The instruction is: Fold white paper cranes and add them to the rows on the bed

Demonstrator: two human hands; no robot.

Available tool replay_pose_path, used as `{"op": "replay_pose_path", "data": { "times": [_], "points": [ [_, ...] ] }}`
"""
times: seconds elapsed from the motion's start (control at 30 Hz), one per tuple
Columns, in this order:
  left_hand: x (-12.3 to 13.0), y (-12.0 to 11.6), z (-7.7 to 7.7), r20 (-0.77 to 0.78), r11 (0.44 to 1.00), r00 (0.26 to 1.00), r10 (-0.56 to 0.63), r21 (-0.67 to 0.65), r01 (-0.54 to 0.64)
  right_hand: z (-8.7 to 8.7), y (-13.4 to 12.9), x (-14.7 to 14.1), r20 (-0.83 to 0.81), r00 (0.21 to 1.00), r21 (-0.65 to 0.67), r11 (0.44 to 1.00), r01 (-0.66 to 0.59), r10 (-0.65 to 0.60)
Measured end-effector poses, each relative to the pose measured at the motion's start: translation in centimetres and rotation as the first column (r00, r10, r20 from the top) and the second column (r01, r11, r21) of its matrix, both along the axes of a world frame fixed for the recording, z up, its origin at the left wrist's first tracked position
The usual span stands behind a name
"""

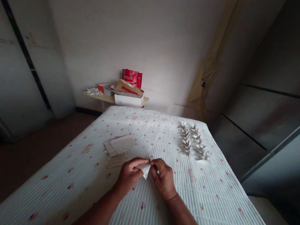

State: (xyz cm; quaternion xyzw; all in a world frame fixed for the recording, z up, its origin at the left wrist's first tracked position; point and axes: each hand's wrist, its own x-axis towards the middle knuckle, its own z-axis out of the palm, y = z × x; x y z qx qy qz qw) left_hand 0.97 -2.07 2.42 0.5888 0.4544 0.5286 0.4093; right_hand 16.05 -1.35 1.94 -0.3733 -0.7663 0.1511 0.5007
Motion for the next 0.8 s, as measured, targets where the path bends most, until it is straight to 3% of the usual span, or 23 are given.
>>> {"op": "replay_pose_path", "data": {
  "times": [0.27,0.5,0.8],
  "points": [
    [0.3,0.4,-0.1,0.011,0.997,0.998,0.069,-0.035,-0.069,-0.4,0.3,-0.4,-0.119,0.992,-0.197,0.979,-0.051,0.027],
    [0.3,0.4,-0.2,0.028,0.999,0.999,0.035,-0.023,-0.035,-1.0,0.4,-0.8,-0.452,0.888,-0.359,0.893,-0.273,0.090],
    [0.3,-0.2,0.4,0.123,0.993,0.992,-0.033,-0.113,0.047,-0.5,0.4,-0.8,-0.568,0.820,-0.388,0.855,-0.344,0.072]
  ]
}}
